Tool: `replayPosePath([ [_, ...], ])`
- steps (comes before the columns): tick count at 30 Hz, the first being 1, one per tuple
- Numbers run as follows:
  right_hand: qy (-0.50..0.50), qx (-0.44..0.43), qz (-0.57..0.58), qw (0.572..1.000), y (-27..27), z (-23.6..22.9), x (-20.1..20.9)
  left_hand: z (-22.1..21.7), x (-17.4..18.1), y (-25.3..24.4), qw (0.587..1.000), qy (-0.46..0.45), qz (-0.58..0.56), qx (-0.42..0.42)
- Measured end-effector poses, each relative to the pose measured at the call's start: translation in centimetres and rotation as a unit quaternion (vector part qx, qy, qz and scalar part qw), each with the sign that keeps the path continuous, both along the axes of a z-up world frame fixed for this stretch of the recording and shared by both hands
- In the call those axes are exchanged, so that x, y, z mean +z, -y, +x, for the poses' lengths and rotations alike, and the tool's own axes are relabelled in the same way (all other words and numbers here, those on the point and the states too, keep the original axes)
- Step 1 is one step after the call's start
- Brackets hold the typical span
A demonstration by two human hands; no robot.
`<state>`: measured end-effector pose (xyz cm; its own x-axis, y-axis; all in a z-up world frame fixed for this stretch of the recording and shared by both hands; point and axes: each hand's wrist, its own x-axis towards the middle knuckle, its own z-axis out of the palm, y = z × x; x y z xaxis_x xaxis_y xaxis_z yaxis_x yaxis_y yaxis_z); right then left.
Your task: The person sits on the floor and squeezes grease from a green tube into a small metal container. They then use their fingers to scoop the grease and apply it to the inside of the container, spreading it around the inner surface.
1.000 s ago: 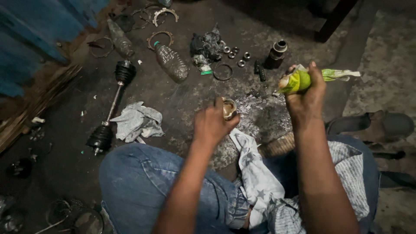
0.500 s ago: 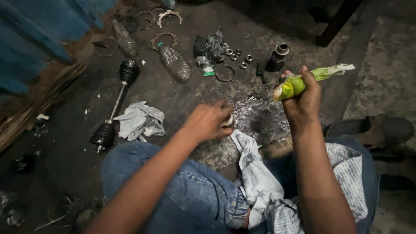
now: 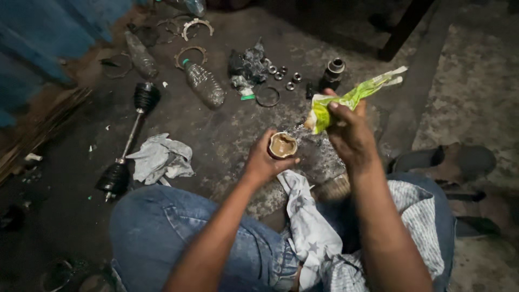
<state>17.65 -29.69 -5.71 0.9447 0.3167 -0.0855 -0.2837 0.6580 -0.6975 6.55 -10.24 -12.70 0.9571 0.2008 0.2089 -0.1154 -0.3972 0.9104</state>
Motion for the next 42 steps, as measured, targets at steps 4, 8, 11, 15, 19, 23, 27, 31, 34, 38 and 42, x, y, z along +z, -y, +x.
replayPosePath([
  [4,0.012,-0.053,0.004,0.999,-3.0,-0.8,0.2,0.0,0.2,0.4,0.999,0.017,-0.037,0.022],
  [8,0.03,-0.118,-0.06,0.991,-4.9,-0.8,-1.8,-0.2,0.7,0.6,0.998,0.024,-0.058,0.013],
  [11,0.047,-0.145,-0.048,0.987,-5.8,-0.5,-2.9,-0.4,0.8,0.5,0.997,0.03,-0.073,0.012],
  [15,0.034,-0.137,-0.034,0.989,-7.1,-0.1,-2.4,0.1,0.4,0.2,0.999,0.017,-0.038,0.036],
  [19,0.071,-0.131,-0.106,0.983,-7.5,0.2,-1.5,0.7,-1.6,0.4,0.999,0.017,-0.027,0.034],
  [23,0.183,-0.032,-0.123,0.975,-6.9,0.1,-0.2,0.8,-2.5,0.4,0.997,0.029,0.036,0.058],
  [27,0.089,0.001,-0.097,0.991,-6.8,-0.6,1.0,0.9,-2.0,0.0,0.998,0.029,-0.052,0.033],
  [31,0.118,-0.051,-0.123,0.984,-7.9,-0.4,1.1,0.7,-1.3,0.0,0.997,0.005,-0.078,0.013],
  [34,0.169,-0.052,-0.122,0.977,-8.4,-0.5,0.4,0.6,-1.1,0.5,0.997,0.025,-0.068,0.01],
  [38,0.242,-0.113,-0.186,0.946,-8.6,-0.5,-1.2,0.6,-0.9,0.8,0.999,0.042,-0.019,0.023],
  [42,0.238,-0.147,-0.248,0.928,-8.5,0.4,-2.3,0.5,-0.6,0.9,0.997,0.035,-0.066,-0.019],
])
